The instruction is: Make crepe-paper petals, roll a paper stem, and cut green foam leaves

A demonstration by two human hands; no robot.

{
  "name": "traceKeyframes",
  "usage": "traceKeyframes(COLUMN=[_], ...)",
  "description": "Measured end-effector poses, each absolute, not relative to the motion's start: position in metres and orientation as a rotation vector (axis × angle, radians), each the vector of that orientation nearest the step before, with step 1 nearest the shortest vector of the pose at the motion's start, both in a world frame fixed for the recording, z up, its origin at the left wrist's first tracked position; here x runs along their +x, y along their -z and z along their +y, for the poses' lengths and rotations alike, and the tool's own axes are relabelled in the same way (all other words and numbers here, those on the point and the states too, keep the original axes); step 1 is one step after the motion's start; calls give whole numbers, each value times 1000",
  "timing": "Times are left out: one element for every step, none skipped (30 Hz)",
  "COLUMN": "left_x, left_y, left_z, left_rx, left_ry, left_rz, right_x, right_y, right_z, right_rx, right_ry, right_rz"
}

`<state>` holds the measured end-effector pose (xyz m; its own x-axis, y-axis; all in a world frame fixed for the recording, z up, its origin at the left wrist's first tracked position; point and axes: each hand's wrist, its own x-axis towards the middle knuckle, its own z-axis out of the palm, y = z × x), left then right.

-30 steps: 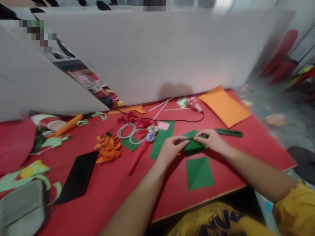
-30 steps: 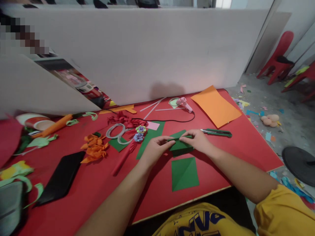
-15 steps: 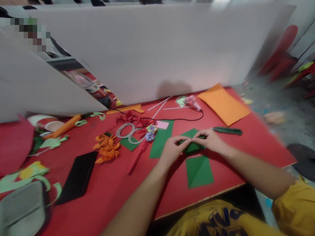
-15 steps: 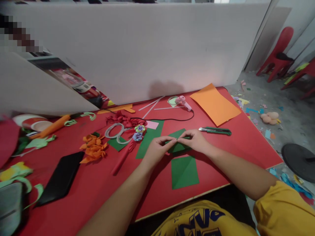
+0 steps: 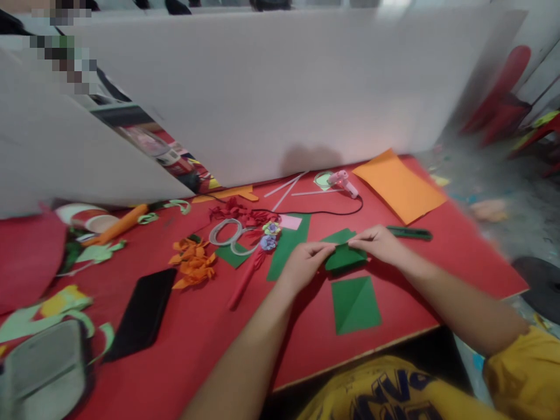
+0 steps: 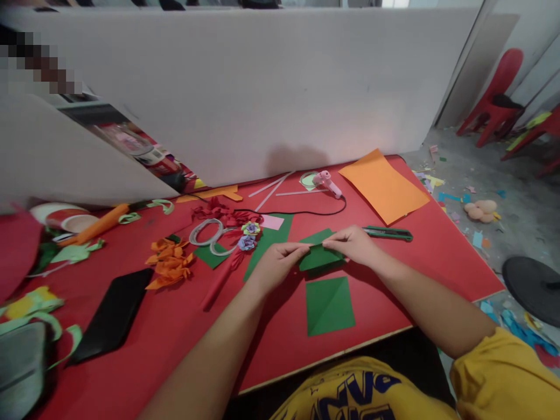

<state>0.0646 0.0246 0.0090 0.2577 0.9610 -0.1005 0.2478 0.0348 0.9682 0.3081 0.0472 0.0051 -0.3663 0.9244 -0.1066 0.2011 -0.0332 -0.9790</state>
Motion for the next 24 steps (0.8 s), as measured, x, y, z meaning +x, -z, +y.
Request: traceKeyframes(left_x=[65,65,64,64,62,61,59,57,56,55,55,56,58,60,62,65,67,69,70,71,71,71,71,71], left_y=[-11,-12,-12,-12,-12,-10,-9,-8,-6,-5,-4,-4,-4,-4,-4,-4,-4,-3,-3,-3,-3,-3,-3,-3], left_z=[25,25,25,25,26,27,28,29,30,30,31,30,30,29,28,26,25,23,22,21,20,19,18,17], left_rx=[1462,1470,1473,1473,1470,1466,1461,1452,1439,1423,1407,1393,1381,1371,1363,1353,1340,1324,1310,1298,1293,1299,1316,1339], left_ry=[-826,-824,-822,-824,-829,-842,-863,-893,-929,-965,-996,-1021,-1039,-1051,-1055,-1051,-1039,-1018,-992,-964,-937,-917,-899,-882], left_rz=[1190,1183,1180,1184,1197,1218,1246,1282,1319,1352,1376,1389,1388,1375,1354,1331,1311,1293,1277,1263,1246,1227,1209,1194], right_x=[310,312,313,315,317,319,320,321,320,319,316,312,307,302,298,294,292,291,291,292,293,294,294,295], right_y=[-5,-6,-6,-7,-8,-8,-9,-9,-9,-10,-9,-9,-9,-9,-9,-8,-8,-8,-7,-7,-7,-7,-8,-9], right_z=[48,49,50,51,52,54,55,56,57,56,55,53,50,46,43,40,38,37,37,37,37,37,38,38], right_rx=[-1194,-1185,-1174,-1166,-1164,-1170,-1180,-1189,-1197,-1203,-1204,-1200,-1191,-1175,-1151,-1129,-1113,-1108,-1119,-1139,-1161,-1177,-1181,-1170], right_ry=[-1460,-1476,-1494,-1511,-1522,-1529,-1534,-1538,-1542,-1546,-1553,-1563,-1571,-1582,-1593,-1597,-1598,-1592,-1581,-1569,-1558,-1550,-1543,-1539], right_rz=[-1617,-1629,-1643,-1649,-1638,-1603,-1544,-1469,-1392,-1327,-1285,-1268,-1272,-1293,-1318,-1340,-1357,-1364,-1364,-1360,-1357,-1352,-1349,-1350])
